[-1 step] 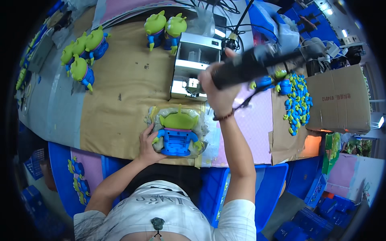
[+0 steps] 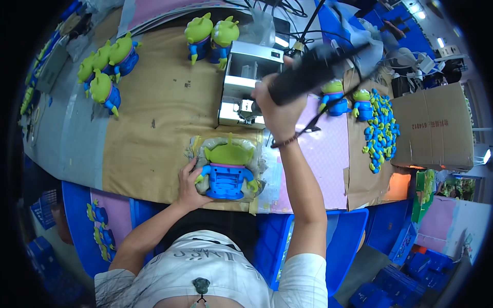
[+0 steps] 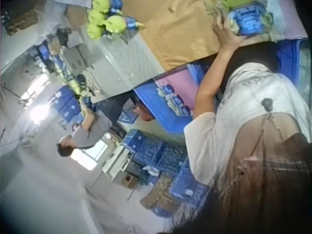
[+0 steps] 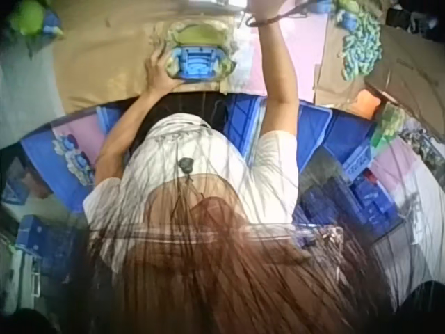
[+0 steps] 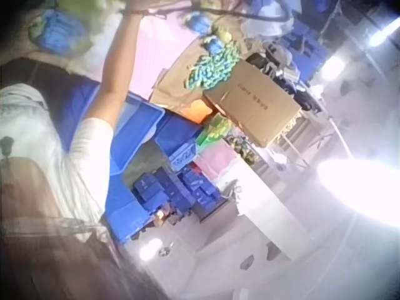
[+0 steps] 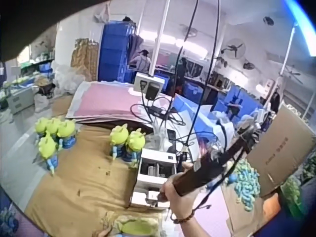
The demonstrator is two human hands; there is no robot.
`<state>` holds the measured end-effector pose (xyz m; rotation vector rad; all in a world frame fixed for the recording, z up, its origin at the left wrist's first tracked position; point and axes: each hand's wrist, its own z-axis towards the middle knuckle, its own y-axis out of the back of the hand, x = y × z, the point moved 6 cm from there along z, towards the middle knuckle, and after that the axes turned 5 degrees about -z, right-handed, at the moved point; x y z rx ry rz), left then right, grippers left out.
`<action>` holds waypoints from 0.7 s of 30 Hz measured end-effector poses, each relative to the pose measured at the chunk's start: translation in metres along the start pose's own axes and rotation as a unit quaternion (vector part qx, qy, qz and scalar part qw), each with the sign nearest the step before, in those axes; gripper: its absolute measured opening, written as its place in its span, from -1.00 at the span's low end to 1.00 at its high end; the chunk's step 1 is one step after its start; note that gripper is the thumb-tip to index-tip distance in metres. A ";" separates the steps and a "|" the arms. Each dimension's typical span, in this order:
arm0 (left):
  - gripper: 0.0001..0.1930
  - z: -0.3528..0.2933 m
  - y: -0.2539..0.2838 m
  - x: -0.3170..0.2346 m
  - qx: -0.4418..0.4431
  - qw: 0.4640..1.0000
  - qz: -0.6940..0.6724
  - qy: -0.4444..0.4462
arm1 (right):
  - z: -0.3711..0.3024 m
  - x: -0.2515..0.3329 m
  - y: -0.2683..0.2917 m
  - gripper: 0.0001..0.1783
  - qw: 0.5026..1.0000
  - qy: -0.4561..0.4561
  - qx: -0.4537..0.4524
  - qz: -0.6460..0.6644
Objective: Assembling plastic toy alien figurines using a handheld power tool on a factory workbench.
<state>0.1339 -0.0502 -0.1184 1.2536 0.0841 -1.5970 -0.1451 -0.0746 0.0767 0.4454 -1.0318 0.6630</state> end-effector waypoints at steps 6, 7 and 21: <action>0.03 0.000 0.002 -0.001 -0.009 1.000 -0.001 -0.006 | 0.024 -0.036 -0.018 -0.38 0.995 -0.102 0.021 -0.003; 0.03 0.001 0.003 0.000 -0.010 1.000 0.000 -0.007 | 0.022 -0.033 -0.019 -0.37 0.994 -0.110 0.026 -0.010; 0.03 -0.002 0.001 -0.002 -0.019 1.000 -0.002 -0.012 | -0.138 0.064 -0.024 -0.25 0.977 -0.081 0.189 0.060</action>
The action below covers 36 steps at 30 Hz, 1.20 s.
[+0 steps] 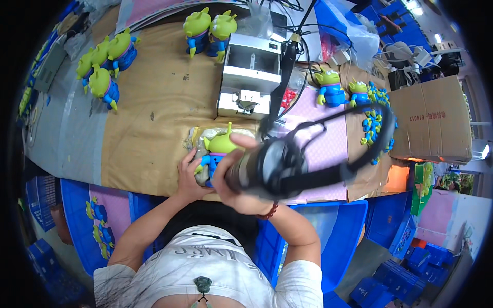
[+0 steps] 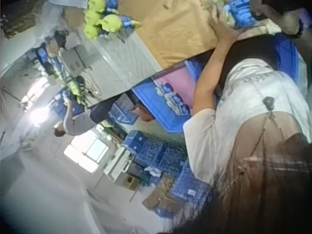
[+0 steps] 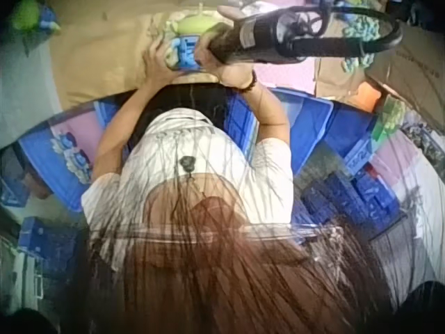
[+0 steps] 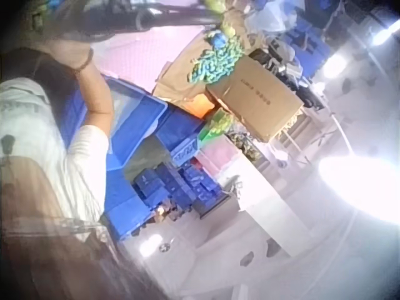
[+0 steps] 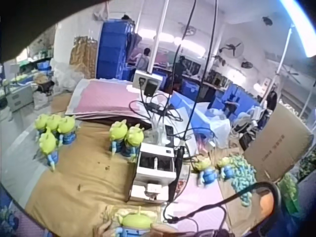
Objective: Assembling plastic toy alien figurines using a handheld power tool on a factory workbench.
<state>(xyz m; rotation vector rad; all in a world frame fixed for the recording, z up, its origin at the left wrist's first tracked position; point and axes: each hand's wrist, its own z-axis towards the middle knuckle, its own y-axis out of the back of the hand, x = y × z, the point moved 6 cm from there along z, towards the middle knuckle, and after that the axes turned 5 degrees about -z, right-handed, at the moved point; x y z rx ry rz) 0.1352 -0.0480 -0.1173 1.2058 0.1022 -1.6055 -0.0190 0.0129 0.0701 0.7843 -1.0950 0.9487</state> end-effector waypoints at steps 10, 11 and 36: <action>0.01 -0.001 0.002 -0.001 0.000 1.000 0.011 0.003 | -0.023 0.005 -0.028 -0.12 0.988 0.137 0.065 0.006; 0.01 -0.001 0.002 -0.001 0.001 1.000 0.010 0.003 | -0.026 0.001 -0.029 -0.12 0.988 0.140 0.061 0.006; -0.59 0.040 0.030 -0.008 0.172 0.962 -0.097 0.186 | -0.038 -0.022 -0.041 -0.27 0.973 0.174 0.149 0.030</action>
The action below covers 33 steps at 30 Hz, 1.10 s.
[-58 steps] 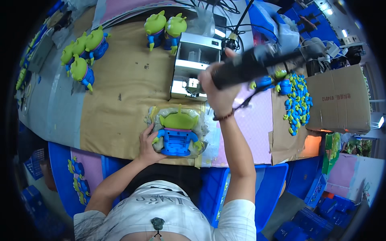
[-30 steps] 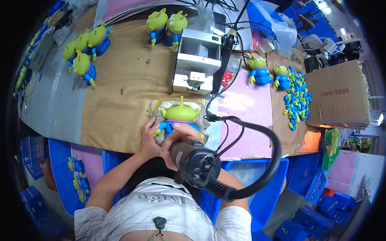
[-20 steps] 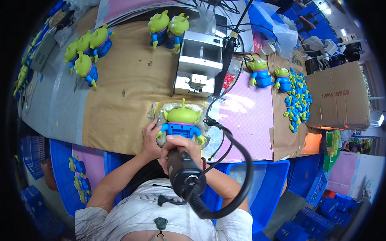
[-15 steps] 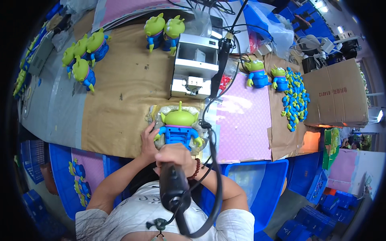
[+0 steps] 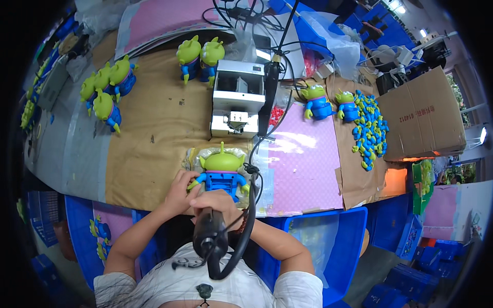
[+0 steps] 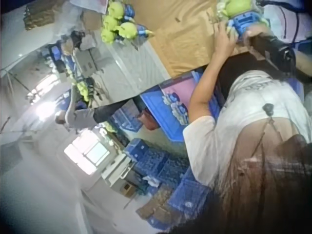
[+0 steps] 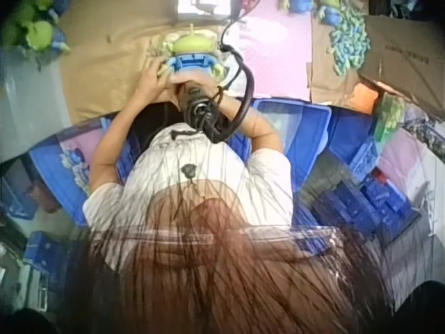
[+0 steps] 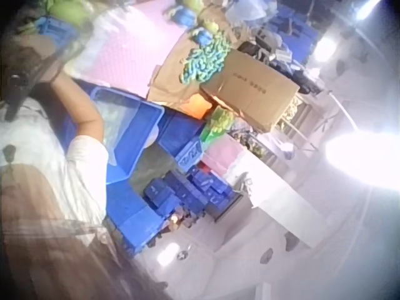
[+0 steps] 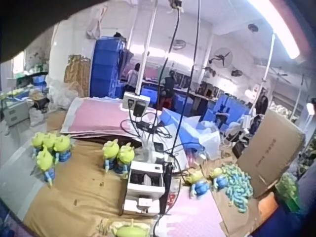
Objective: Assembling plastic toy alien figurines using a handheld power tool on a factory workbench.
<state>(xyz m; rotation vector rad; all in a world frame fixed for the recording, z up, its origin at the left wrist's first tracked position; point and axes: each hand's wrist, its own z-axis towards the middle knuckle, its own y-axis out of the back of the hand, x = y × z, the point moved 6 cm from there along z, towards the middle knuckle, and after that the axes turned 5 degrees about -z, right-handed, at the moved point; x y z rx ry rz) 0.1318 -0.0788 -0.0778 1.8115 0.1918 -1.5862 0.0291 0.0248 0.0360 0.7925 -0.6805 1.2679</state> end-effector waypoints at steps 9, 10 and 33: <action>-0.56 0.025 0.007 0.014 0.156 0.969 -0.112 0.156 | 0.030 0.091 0.109 -0.22 0.957 0.044 -0.264 0.110; -0.55 0.025 0.014 0.020 0.162 0.953 -0.186 0.174 | 0.025 0.100 0.123 -0.23 0.952 0.062 -0.279 0.109; -0.61 0.324 0.152 0.132 -0.477 0.871 0.118 -0.011 | -0.144 0.012 0.177 -0.26 0.811 -0.240 -0.523 0.104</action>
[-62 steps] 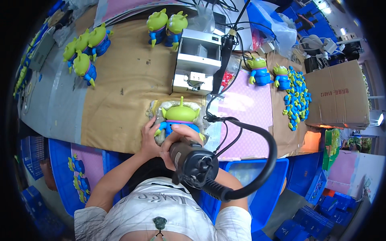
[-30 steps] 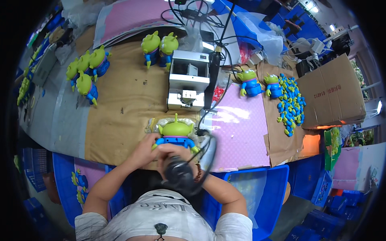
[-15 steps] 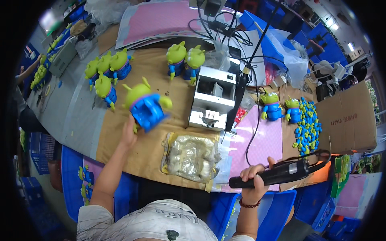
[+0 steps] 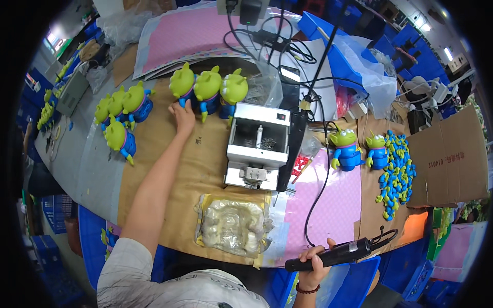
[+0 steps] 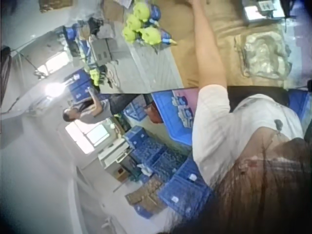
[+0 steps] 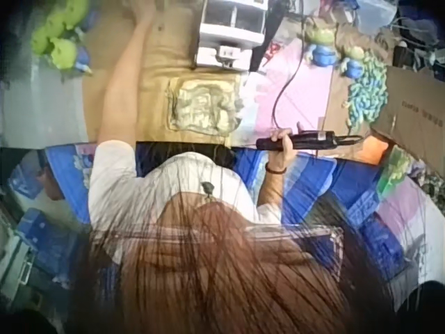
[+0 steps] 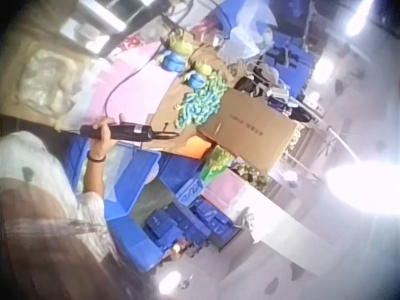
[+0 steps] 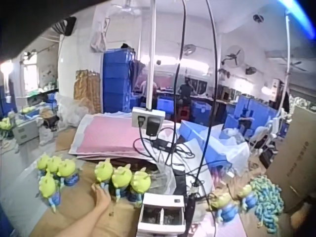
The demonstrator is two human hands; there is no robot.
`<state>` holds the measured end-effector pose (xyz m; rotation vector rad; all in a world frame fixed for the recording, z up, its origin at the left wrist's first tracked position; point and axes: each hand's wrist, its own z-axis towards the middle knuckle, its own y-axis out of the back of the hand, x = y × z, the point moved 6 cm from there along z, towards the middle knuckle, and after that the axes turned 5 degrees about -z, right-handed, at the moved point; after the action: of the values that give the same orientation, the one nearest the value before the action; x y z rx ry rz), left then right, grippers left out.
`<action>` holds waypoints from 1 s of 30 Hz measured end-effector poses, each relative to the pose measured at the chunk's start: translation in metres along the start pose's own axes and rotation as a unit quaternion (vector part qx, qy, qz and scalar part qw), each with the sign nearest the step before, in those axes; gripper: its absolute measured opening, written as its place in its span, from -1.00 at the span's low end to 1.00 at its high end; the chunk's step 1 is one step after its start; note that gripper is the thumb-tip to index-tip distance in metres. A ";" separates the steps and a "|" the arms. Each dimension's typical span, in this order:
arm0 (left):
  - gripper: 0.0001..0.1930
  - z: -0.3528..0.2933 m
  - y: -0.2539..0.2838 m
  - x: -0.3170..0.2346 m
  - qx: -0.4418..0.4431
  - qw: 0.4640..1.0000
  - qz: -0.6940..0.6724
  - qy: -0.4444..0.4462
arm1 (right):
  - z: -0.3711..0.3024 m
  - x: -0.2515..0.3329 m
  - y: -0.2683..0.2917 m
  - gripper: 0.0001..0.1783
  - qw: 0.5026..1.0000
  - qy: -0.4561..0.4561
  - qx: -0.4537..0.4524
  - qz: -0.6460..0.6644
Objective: Assembling plastic toy alien figurines using a handheld power tool on a factory workbench.
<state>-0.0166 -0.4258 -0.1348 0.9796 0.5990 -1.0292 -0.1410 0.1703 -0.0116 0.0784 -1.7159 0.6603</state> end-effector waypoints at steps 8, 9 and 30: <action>-0.47 -0.020 0.043 -0.092 -0.133 0.978 -0.068 -0.143 | 0.010 -0.015 0.032 -0.27 0.998 -0.033 -0.018 0.041; -0.49 -0.027 0.050 -0.152 -0.132 0.959 -0.150 -0.201 | 0.012 -0.016 0.034 -0.28 0.998 -0.037 -0.012 0.051; -0.60 -0.368 -0.313 -0.416 0.514 0.549 0.197 -0.629 | -0.006 -0.014 0.111 -0.41 0.984 -0.027 -0.114 0.136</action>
<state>-0.4667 0.0231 -0.0917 0.9305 -1.5697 -1.3268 -0.1762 0.2615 -0.0662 -0.3070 -1.8613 0.6603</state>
